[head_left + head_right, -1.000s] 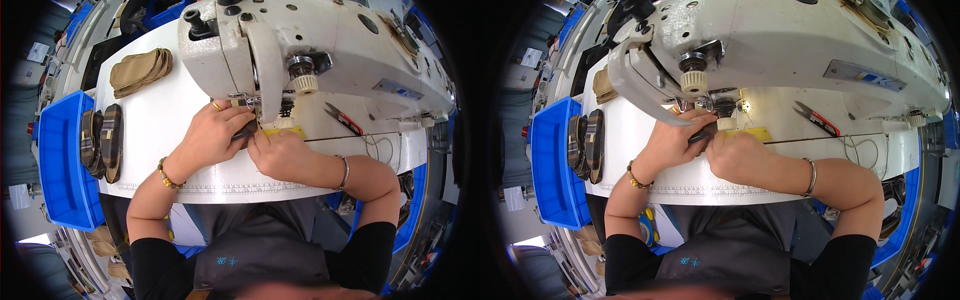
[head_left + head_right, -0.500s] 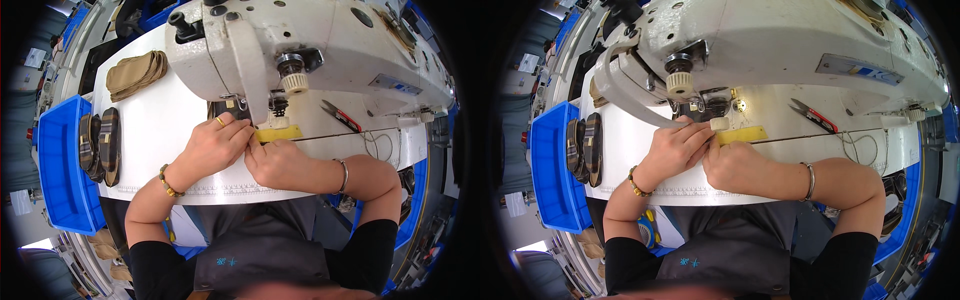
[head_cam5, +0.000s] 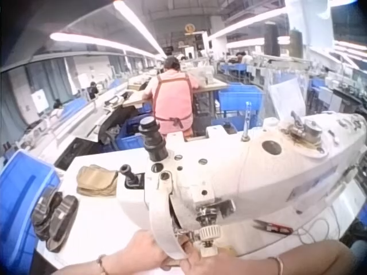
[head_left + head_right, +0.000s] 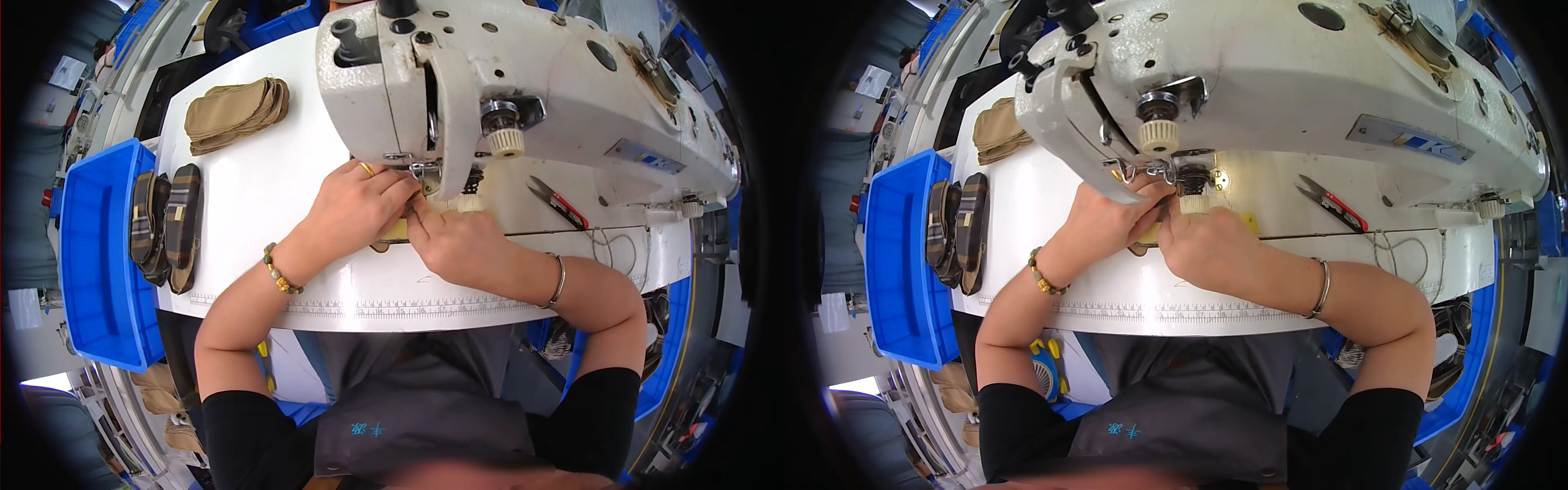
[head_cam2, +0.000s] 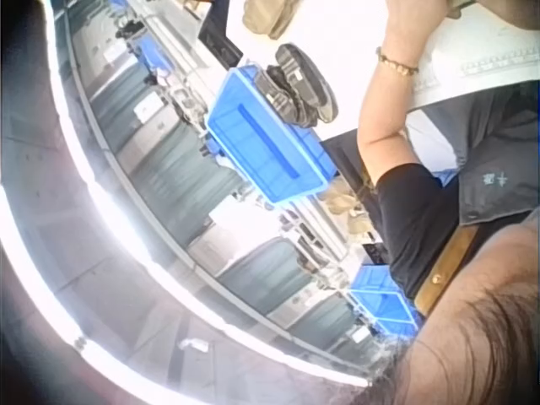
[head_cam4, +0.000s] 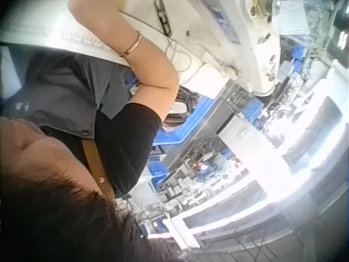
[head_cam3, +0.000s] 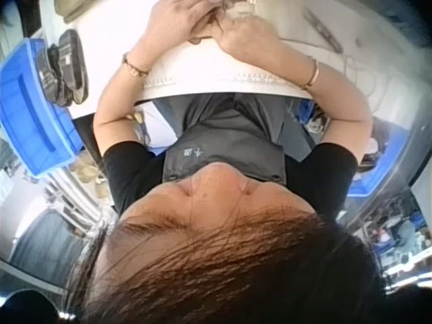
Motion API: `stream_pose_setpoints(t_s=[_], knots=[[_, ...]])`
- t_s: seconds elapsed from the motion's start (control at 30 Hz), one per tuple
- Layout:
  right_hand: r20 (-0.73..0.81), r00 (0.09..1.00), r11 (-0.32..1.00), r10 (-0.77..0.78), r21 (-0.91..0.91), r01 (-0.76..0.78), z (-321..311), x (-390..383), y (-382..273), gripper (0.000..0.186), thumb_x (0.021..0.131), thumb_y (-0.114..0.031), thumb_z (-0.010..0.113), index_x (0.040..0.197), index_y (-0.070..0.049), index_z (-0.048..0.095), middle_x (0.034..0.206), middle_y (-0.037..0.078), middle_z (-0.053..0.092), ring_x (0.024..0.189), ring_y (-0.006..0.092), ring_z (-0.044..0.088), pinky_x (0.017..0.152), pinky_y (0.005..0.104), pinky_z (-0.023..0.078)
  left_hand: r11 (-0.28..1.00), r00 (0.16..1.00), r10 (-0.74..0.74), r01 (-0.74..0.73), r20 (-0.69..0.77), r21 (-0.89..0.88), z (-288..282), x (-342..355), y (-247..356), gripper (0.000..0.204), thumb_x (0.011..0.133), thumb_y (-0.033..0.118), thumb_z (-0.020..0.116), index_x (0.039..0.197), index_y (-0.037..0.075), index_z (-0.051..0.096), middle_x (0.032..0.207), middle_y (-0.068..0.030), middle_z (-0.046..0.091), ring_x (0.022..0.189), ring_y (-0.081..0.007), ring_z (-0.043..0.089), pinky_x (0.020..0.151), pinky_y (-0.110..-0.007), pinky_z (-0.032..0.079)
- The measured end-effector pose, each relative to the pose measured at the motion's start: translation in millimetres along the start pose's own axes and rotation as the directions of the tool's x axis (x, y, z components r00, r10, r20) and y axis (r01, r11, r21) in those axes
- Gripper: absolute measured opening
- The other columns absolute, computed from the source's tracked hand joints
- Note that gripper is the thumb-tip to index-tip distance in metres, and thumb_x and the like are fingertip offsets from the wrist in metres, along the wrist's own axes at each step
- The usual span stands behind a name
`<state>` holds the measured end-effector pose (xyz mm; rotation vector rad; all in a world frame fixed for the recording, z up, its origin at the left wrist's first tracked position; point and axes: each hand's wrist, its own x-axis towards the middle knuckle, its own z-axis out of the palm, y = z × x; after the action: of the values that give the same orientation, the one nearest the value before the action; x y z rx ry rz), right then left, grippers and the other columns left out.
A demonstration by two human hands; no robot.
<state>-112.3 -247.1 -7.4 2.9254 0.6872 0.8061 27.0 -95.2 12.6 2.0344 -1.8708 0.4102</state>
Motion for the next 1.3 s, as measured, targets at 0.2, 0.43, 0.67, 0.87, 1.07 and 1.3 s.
stream_pose_setpoints(t_s=[0.2, 0.43, 0.67, 0.87, 1.07, 1.3], knots=[[0.101, 0.990, 0.995, 0.098, 0.025, -0.101, 2.0, 0.5, 19.1, 0.012, 0.074, -0.014, 0.065, 0.082, -0.006, 0.068, 0.068, 0.012, 0.067, 0.052, 0.0193, 0.064, 0.043, 0.0329, 0.047, 0.993, 0.994, 0.000, 0.014, -0.113, 0.121, -16.9, 5.5, 4.6, 0.022, 0.071, 0.013, 0.072, 0.092, 0.009, 0.069, 0.095, -0.0008, 0.070, 0.092, -0.0185, 0.066, 0.082, -0.032, 0.054], [-0.076, 0.937, 0.922, 0.341, 0.221, -0.318, 16.0, 8.3, 26.2, 0.009, 0.082, -0.015, 0.068, 0.081, -0.007, 0.067, 0.060, 0.008, 0.062, 0.057, 0.0277, 0.065, 0.051, 0.0385, 0.051, 0.993, 0.955, 0.032, 0.004, -0.294, 0.121, 5.0, 0.1, -4.5, 0.024, 0.062, 0.007, 0.071, 0.084, 0.011, 0.066, 0.085, 0.0000, 0.068, 0.084, -0.0174, 0.064, 0.084, -0.036, 0.051], [0.068, 0.952, 0.940, 0.300, 0.147, -0.307, 16.5, 8.1, 22.4, 0.012, 0.086, -0.015, 0.064, 0.083, -0.005, 0.069, 0.076, 0.011, 0.071, 0.064, 0.0296, 0.069, 0.056, 0.0419, 0.053, 0.992, 0.948, -0.051, 0.086, -0.313, 0.097, 13.2, 0.3, -3.8, 0.025, 0.057, 0.008, 0.071, 0.079, 0.012, 0.062, 0.071, 0.0013, 0.062, 0.069, -0.0175, 0.060, 0.077, -0.036, 0.048], [-0.089, 0.936, 0.929, 0.341, 0.184, -0.321, 11.9, 13.2, 24.7, 0.008, 0.077, -0.014, 0.072, 0.084, -0.010, 0.071, 0.072, 0.007, 0.070, 0.061, 0.0258, 0.069, 0.053, 0.0390, 0.054, 0.996, 0.944, -0.008, 0.038, -0.329, 0.083, 10.5, 0.3, -6.6, 0.024, 0.056, 0.011, 0.073, 0.078, 0.012, 0.061, 0.073, 0.0015, 0.062, 0.070, -0.0169, 0.059, 0.078, -0.035, 0.048], [-0.130, 0.907, 0.902, 0.401, 0.232, -0.365, 27.3, 8.5, 26.6, 0.004, 0.078, -0.013, 0.069, 0.081, -0.010, 0.070, 0.070, 0.007, 0.070, 0.059, 0.0260, 0.068, 0.052, 0.0385, 0.053, 0.993, 0.948, 0.039, 0.000, -0.316, 0.121, 8.2, -2.1, -4.3, 0.026, 0.056, 0.016, 0.075, 0.078, 0.013, 0.060, 0.076, 0.0014, 0.062, 0.072, -0.0169, 0.060, 0.076, -0.033, 0.048], [-0.039, 0.950, 0.931, 0.309, 0.214, -0.294, 25.8, 4.7, 30.3, 0.005, 0.079, -0.011, 0.066, 0.079, -0.007, 0.069, 0.067, 0.009, 0.068, 0.058, 0.0281, 0.067, 0.053, 0.0388, 0.053, 0.977, 0.978, -0.174, 0.157, -0.117, -0.145, -23.0, -0.8, 6.2, 0.025, 0.073, 0.022, 0.079, 0.095, 0.012, 0.071, 0.095, 0.0007, 0.071, 0.086, -0.0182, 0.063, 0.083, -0.037, 0.042]])
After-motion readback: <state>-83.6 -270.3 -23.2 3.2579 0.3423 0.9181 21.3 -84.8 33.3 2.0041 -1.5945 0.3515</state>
